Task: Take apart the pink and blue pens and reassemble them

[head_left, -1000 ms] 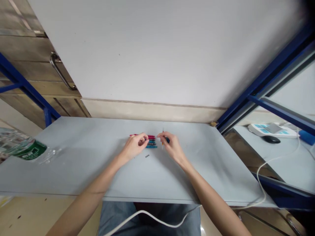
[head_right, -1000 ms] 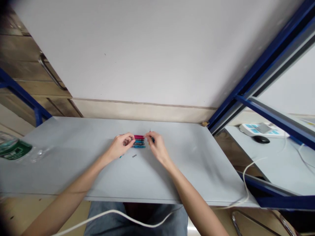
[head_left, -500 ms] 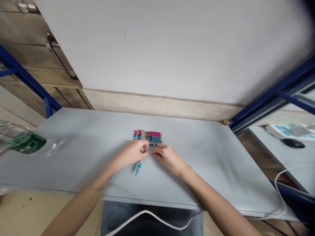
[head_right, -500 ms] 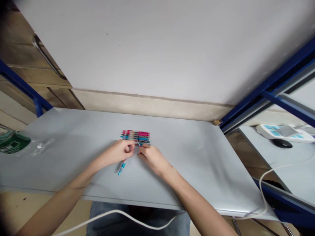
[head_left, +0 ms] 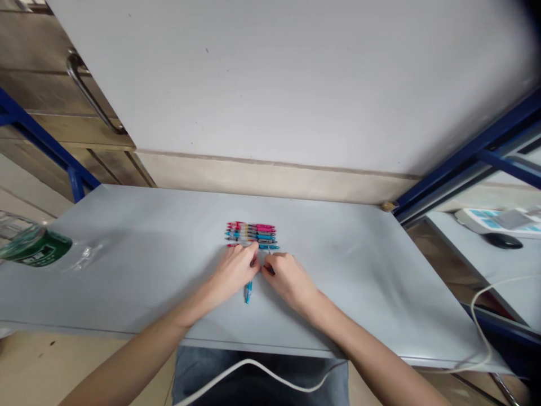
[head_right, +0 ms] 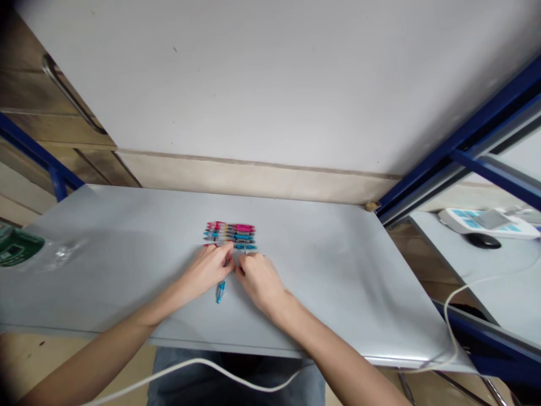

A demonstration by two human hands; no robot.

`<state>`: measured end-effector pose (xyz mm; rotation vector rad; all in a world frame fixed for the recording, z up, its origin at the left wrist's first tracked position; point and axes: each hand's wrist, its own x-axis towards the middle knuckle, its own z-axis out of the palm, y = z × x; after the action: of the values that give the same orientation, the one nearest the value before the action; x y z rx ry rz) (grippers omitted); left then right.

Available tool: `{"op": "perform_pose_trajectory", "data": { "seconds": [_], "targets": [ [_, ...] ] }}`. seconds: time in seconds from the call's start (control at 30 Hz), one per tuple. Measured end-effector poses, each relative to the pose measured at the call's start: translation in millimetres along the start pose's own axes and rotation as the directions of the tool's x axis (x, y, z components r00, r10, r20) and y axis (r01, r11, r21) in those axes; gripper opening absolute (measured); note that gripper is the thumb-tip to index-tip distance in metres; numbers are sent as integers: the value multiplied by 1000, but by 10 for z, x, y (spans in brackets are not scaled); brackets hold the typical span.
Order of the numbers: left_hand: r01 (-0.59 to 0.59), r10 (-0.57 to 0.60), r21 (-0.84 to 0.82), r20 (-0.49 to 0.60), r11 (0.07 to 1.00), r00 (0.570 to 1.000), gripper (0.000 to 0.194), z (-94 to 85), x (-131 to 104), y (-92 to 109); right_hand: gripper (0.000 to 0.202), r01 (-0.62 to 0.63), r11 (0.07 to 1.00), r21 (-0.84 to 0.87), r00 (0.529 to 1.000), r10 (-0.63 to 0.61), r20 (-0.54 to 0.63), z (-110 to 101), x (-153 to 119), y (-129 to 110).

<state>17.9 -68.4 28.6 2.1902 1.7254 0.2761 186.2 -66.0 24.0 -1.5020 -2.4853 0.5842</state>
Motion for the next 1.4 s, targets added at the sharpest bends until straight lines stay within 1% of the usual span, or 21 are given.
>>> {"op": "perform_pose_trajectory", "data": {
  "seconds": [0.07,0.17,0.3,0.4,0.47,0.6,0.73,0.83,0.97,1.07,1.17,1.23,1.3,1.4],
  "targets": [
    [-15,15,6,0,1000,1000,6,11,1,-6,22,-32,999,-19,999,32,13,-37,-8,-26],
    [-33,33,-2,-16,999,999,4,32,6,-19,26,-54,998,-14,998,54,13,-147,-21,-48],
    [-26,26,-18,-20,999,999,5,17,5,-11,31,-13,998,69,1000,13,5,-325,-31,14],
    [-18,18,-45,4,999,1000,5,-11,-5,5,29,19,996,92,998,-24,58,-416,-44,97],
    [-12,12,-61,-2,998,1000,4,-15,-11,7,25,54,993,101,992,-65,109,-440,-58,141],
    [-22,21,-75,-10,997,1000,12,5,-15,-4,16,113,978,178,977,-142,160,-422,-80,183],
    [-3,4,-80,17,997,1000,14,2,-15,-25,14,103,973,204,973,-141,180,-409,-82,191],
    [-4,11,-129,50,992,999,14,-9,-14,-50,15,102,971,218,972,-144,187,-431,-76,203],
    [-24,32,-165,46,986,998,12,-19,-2,-73,17,113,961,251,975,-156,161,-457,-39,249],
    [-30,33,-161,16,987,999,9,-30,13,-78,18,100,942,320,991,-125,56,-456,17,288],
    [-36,38,-158,10,987,999,6,-56,20,-76,24,124,899,421,992,-119,-38,-463,56,294],
    [-38,40,-165,6,985,999,5,-84,17,-72,26,149,844,515,989,-139,-57,-481,59,271],
    [-38,36,-198,-13,979,999,10,-117,10,-71,28,126,769,626,992,-118,-55,-497,48,234],
    [-31,22,-262,-39,965,999,17,-158,8,-88,32,59,630,774,998,-41,-43,-485,32,171]
  ]
}}
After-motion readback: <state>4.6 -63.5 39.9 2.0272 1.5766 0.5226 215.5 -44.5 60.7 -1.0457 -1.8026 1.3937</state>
